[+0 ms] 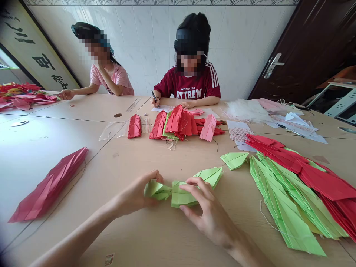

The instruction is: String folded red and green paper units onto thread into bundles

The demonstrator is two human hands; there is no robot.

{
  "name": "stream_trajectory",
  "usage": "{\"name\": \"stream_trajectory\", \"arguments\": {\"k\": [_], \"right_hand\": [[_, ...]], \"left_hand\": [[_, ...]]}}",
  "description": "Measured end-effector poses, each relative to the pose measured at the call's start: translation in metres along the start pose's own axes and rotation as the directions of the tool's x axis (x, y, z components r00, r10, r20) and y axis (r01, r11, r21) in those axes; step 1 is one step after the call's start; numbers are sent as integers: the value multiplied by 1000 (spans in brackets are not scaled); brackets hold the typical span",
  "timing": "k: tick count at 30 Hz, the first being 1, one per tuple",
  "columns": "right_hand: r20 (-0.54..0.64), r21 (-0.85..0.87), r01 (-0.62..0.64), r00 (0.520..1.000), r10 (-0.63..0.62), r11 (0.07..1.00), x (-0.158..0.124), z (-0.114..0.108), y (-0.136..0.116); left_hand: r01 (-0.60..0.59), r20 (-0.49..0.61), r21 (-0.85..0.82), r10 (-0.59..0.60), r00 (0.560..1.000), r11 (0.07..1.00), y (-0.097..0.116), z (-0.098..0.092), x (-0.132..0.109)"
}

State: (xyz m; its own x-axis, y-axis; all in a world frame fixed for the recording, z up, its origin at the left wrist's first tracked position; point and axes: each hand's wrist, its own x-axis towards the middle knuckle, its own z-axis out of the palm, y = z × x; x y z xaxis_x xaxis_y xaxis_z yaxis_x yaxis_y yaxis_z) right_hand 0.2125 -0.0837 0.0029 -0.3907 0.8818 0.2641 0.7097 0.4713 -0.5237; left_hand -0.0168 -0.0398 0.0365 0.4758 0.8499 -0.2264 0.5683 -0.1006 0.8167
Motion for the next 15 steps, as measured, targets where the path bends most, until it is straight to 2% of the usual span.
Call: {"name": "stream_trajectory", "arguments": {"k": [10, 15], "right_hand": [[-8, -6, -4, 1000, 4, 1000, 2, -6, -5], [-29, -13, -6, 1000, 6, 1000, 2, -7, -2]], "left_hand": [[41, 101, -235, -17, 995, 971, -2, -4, 0], [3, 84, -256, 19, 996, 967, -3, -6, 0]]}}
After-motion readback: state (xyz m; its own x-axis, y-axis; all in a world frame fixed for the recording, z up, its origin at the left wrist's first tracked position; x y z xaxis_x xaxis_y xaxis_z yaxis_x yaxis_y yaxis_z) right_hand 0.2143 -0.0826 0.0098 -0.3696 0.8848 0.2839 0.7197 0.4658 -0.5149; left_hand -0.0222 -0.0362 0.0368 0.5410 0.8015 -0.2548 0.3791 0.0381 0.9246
